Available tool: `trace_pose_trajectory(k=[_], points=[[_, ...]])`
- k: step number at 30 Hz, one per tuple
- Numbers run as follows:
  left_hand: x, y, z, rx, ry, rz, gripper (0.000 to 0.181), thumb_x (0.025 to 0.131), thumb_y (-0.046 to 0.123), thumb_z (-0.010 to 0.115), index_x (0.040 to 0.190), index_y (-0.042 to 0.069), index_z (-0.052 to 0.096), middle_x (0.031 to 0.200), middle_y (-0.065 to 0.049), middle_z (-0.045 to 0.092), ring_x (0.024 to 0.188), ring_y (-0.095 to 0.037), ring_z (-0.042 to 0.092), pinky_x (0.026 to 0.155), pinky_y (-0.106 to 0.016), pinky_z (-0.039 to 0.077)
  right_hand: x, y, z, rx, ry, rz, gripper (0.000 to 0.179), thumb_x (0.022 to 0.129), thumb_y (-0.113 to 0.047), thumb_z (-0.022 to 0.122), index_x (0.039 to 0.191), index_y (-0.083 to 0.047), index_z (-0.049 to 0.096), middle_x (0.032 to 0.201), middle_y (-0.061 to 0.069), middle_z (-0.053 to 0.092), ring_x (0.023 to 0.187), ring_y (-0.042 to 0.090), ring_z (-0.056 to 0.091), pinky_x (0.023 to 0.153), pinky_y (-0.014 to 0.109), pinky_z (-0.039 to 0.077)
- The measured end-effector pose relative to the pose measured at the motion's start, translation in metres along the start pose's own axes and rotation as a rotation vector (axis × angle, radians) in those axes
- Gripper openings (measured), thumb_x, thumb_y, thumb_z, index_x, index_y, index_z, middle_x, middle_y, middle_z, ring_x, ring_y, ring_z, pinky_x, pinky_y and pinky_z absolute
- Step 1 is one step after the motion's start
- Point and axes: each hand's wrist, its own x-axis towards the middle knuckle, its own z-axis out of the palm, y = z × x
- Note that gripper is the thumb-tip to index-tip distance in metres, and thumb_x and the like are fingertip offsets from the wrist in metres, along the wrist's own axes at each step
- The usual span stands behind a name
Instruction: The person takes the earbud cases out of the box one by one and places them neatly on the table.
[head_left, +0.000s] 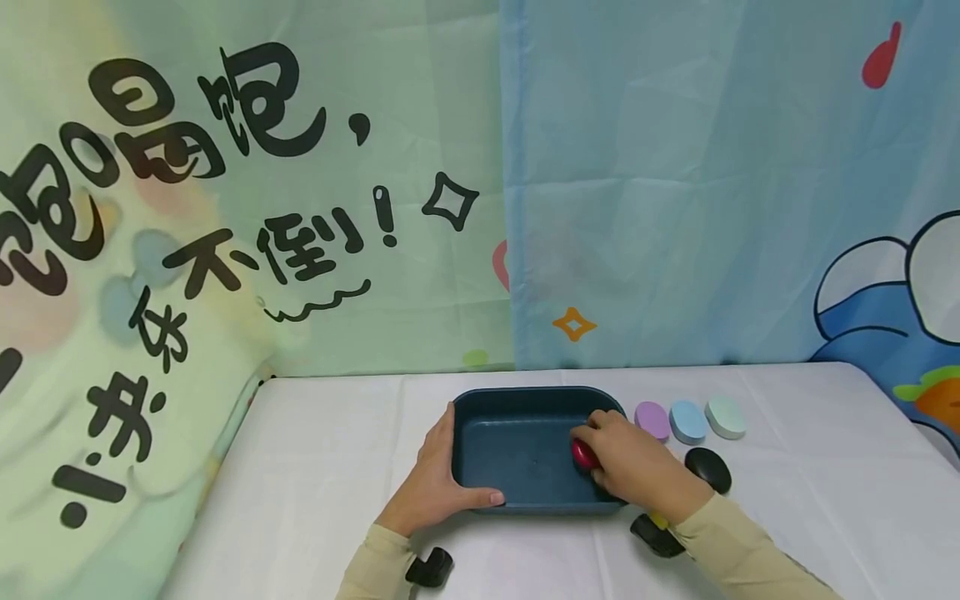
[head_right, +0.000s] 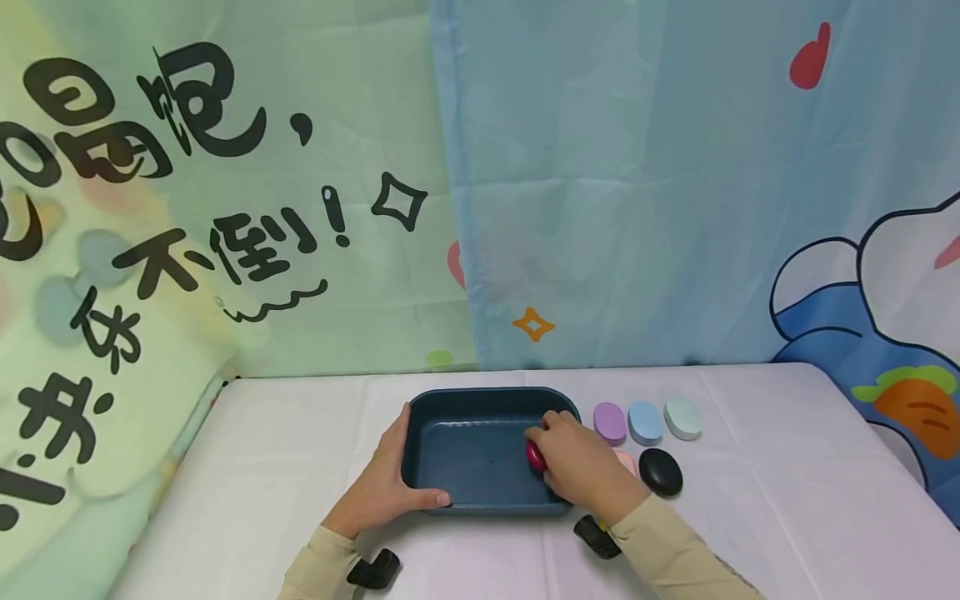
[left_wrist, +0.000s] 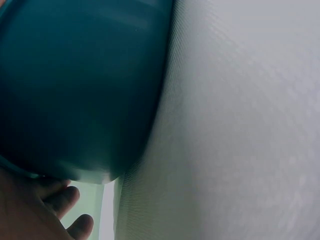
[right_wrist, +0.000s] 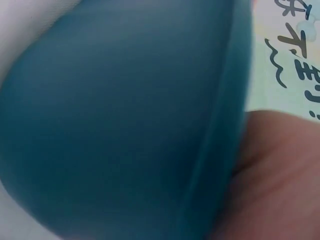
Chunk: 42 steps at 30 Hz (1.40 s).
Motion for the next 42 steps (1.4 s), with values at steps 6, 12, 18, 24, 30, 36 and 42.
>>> trace_pose_trajectory(k=[6, 12, 18, 24, 30, 36, 42], points=[[0.0, 0.001, -0.001, 0.012, -0.001, -0.006, 0.132, 0.073, 0.046, 0.09, 0.163, 0.011, -0.001, 0.168, -0.006, 0.007, 0.153, -0.029, 0.007, 0.116, -0.061, 0.021, -0.005, 0.003, -0.004, 0.016, 0.048, -0.001, 0.047, 0.079, -0.012, 0.087, 0.12, 0.0, 0.069, 0.11, 0.015, 0.062, 0.098, 0.03, 0.061, 0.08, 0.043, 0.058], [-0.001, 0.003, -0.003, 0.016, -0.002, -0.008, 0.132, 0.073, 0.047, 0.089, 0.163, 0.014, -0.002, 0.168, -0.006, 0.007, 0.153, -0.028, 0.006, 0.116, -0.061, 0.019, -0.013, 0.005, -0.013, 0.055, 0.067, 0.05, 0.051, 0.081, -0.013, 0.085, 0.126, -0.002, 0.067, 0.117, 0.016, 0.061, 0.102, 0.031, 0.06, 0.082, 0.045, 0.057], [-0.001, 0.002, -0.002, 0.013, 0.002, -0.008, 0.132, 0.073, 0.047, 0.089, 0.163, 0.016, -0.002, 0.168, -0.006, 0.007, 0.153, -0.029, 0.007, 0.116, -0.061, 0.021, -0.023, 0.006, -0.021, 0.079, 0.115, 0.049, 0.053, 0.08, -0.011, 0.085, 0.129, -0.002, 0.066, 0.118, 0.017, 0.06, 0.103, 0.033, 0.059, 0.079, 0.045, 0.058], [0.0, 0.001, -0.001, 0.021, 0.002, -0.007, 0.133, 0.073, 0.046, 0.09, 0.163, 0.013, -0.002, 0.168, -0.007, 0.007, 0.153, -0.03, 0.008, 0.115, -0.062, 0.022, -0.033, 0.004, -0.024, 0.075, 0.172, 0.093, 0.055, 0.078, -0.012, 0.087, 0.128, -0.001, 0.066, 0.121, 0.02, 0.058, 0.106, 0.035, 0.058, 0.075, 0.045, 0.059], [0.001, 0.001, -0.001, 0.017, -0.003, -0.007, 0.133, 0.072, 0.047, 0.089, 0.163, 0.011, -0.001, 0.168, -0.008, 0.008, 0.153, -0.031, 0.009, 0.114, -0.062, 0.024, -0.041, 0.006, -0.025, 0.057, 0.216, 0.089, 0.053, 0.077, -0.012, 0.086, 0.124, 0.001, 0.066, 0.119, 0.02, 0.059, 0.105, 0.035, 0.058, 0.073, 0.045, 0.059], [0.0, 0.001, -0.002, 0.014, -0.003, -0.001, 0.135, 0.071, 0.052, 0.089, 0.163, 0.011, -0.001, 0.168, -0.007, 0.008, 0.153, -0.03, 0.008, 0.115, -0.061, 0.024, -0.048, 0.01, -0.027, 0.034, 0.253, 0.06, 0.049, 0.076, -0.009, 0.083, 0.121, 0.003, 0.067, 0.117, 0.02, 0.06, 0.1, 0.035, 0.059, 0.073, 0.044, 0.059], [0.0, 0.003, -0.002, 0.011, -0.004, -0.008, 0.133, 0.072, 0.05, 0.089, 0.163, 0.011, -0.001, 0.168, -0.008, 0.007, 0.153, -0.031, 0.008, 0.115, -0.063, 0.021, -0.057, 0.014, -0.027, 0.036, 0.28, 0.057, 0.048, 0.074, -0.006, 0.079, 0.119, 0.002, 0.068, 0.118, 0.019, 0.061, 0.099, 0.032, 0.058, 0.073, 0.043, 0.059]])
